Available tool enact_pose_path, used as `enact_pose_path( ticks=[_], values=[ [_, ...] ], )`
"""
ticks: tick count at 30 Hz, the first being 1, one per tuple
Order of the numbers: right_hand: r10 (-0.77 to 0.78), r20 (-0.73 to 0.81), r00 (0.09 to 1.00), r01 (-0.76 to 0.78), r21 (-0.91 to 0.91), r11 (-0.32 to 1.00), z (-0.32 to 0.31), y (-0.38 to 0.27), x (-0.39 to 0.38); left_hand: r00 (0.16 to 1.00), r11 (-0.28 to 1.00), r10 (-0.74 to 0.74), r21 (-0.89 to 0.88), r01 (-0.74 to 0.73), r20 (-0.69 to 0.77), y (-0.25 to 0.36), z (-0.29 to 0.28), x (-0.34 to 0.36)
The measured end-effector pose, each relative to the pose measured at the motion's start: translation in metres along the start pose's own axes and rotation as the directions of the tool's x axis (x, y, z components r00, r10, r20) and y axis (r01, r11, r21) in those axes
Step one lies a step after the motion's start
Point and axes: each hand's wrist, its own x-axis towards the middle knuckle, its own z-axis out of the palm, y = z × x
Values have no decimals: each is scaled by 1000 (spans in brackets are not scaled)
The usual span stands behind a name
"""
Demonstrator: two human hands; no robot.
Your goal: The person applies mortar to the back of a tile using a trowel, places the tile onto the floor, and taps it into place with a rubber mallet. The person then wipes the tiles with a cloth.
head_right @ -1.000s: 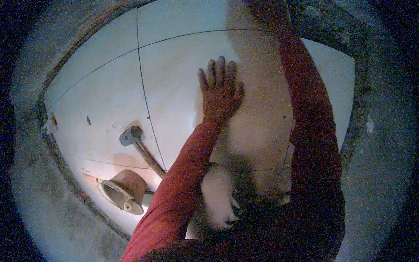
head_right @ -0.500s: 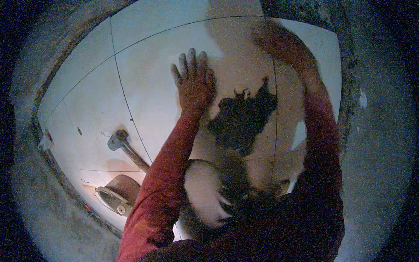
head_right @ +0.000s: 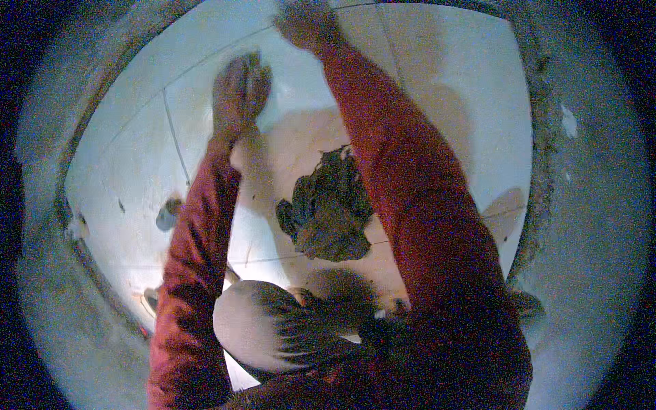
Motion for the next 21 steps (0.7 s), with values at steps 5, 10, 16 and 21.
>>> enact_pose_path(
  ticks=[5, 10, 16, 21],
  values=[
    [0, 197, 980, 2, -13, 1000, -15, -3, 2, 876, 830, -482, 335, 447, 26, -106, 5, 29],
    [-100, 146, 984, 139, -284, 949, -15, 15, -7, 920, 900, -380, 190, 392, -94, -110, 24, 2],
    [-132, 454, 881, 398, -563, 724, -75, -56, -14, 955, 935, -113, 297, 196, -274, -104, 3, -4],
    [50, 455, 889, -12, -85, 996, -143, -136, -131, 912, 943, -234, 151, 298, -337, -101, 10, -1]
  ],
)
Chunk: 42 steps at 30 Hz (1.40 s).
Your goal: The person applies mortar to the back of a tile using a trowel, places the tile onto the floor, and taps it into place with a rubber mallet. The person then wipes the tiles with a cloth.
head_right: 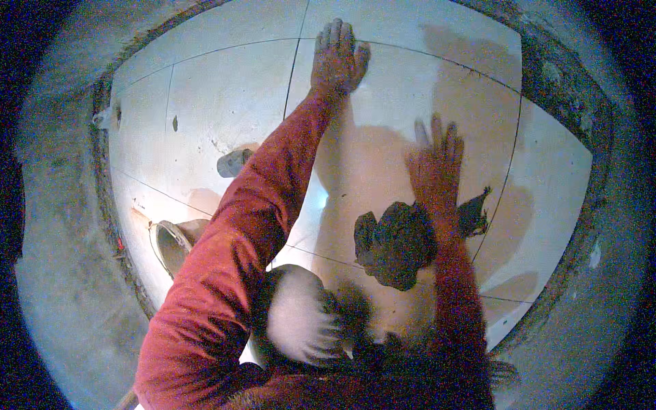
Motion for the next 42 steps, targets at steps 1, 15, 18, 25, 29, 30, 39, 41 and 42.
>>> enact_pose_path(
  ticks=[1, 15, 18, 25, 29, 30, 39, 41, 42],
  values=[
    [10, 80, 997, -11, 12, 1000, 2, -3, -17, 1000, 1000, -1, -8, 1, -5, 1, 1, 1],
    [21, -23, 1000, -21, 17, 1000, 9, -7, -30, 974, 965, -136, 247, 89, 180, -89, 35, 65],
    [10, -48, 999, -8, 28, 1000, 11, -6, -29, 948, 966, -186, 226, 128, 258, -90, 26, 54],
    [-30, -97, 995, 28, -28, 999, 9, -10, -29, 943, 972, -189, 187, 141, 274, -89, 16, 32],
    [-49, -101, 994, 41, -78, 996, 11, -10, -33, 966, 991, -115, 98, 94, 231, -94, 2, 23],
    [-56, -116, 992, 46, -90, 995, 12, -10, -33, 959, 995, -94, 13, 94, 269, -94, -13, 17],
    [-125, -160, 979, 100, -153, 983, 27, -3, -33, 861, 864, -499, 124, 487, 98, -40, -277, -175],
    [-115, -136, 984, 87, -195, 977, 26, -2, -28, 797, 803, -595, 106, 586, 103, -23, -294, -216],
    [-95, -109, 990, 69, -218, 974, 23, -4, -26, 736, 741, -671, 125, 660, 90, -16, -298, -232]
  ],
)
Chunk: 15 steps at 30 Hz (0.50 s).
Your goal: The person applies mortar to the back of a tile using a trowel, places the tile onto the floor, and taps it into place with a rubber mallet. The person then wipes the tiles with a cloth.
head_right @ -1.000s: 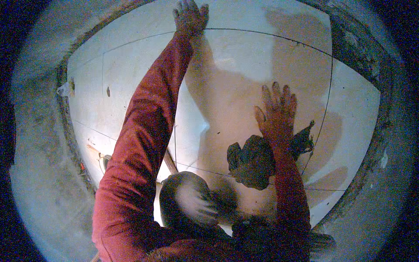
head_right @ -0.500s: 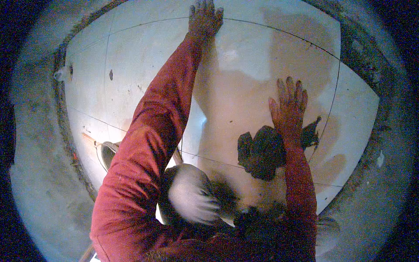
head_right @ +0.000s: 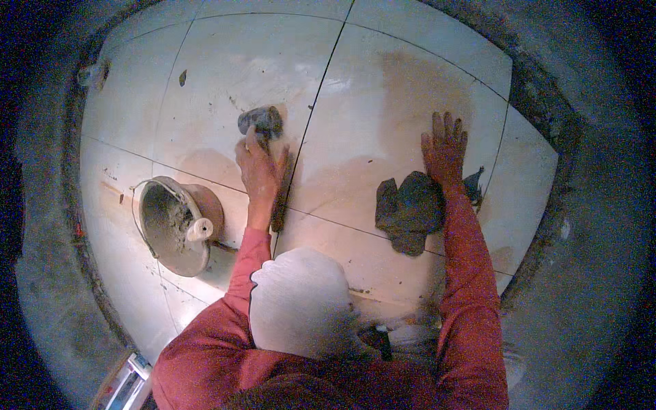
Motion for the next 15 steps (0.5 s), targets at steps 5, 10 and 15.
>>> enact_pose_path(
  ticks=[5, 10, 15],
  values=[
    [-211, 281, 936, 70, 439, 896, -48, -63, -2, 951, 942, -220, -206, 266, 218, -15, 7, -2],
    [-412, 443, 796, -367, 895, 254, -99, -193, -42, 886, 634, -251, -625, 455, 390, 39, 19, 18],
    [-2, 672, 741, -667, 735, -123, -114, -177, -17, 931, 517, 159, -831, 205, 328, 111, 62, 48]
  ],
)
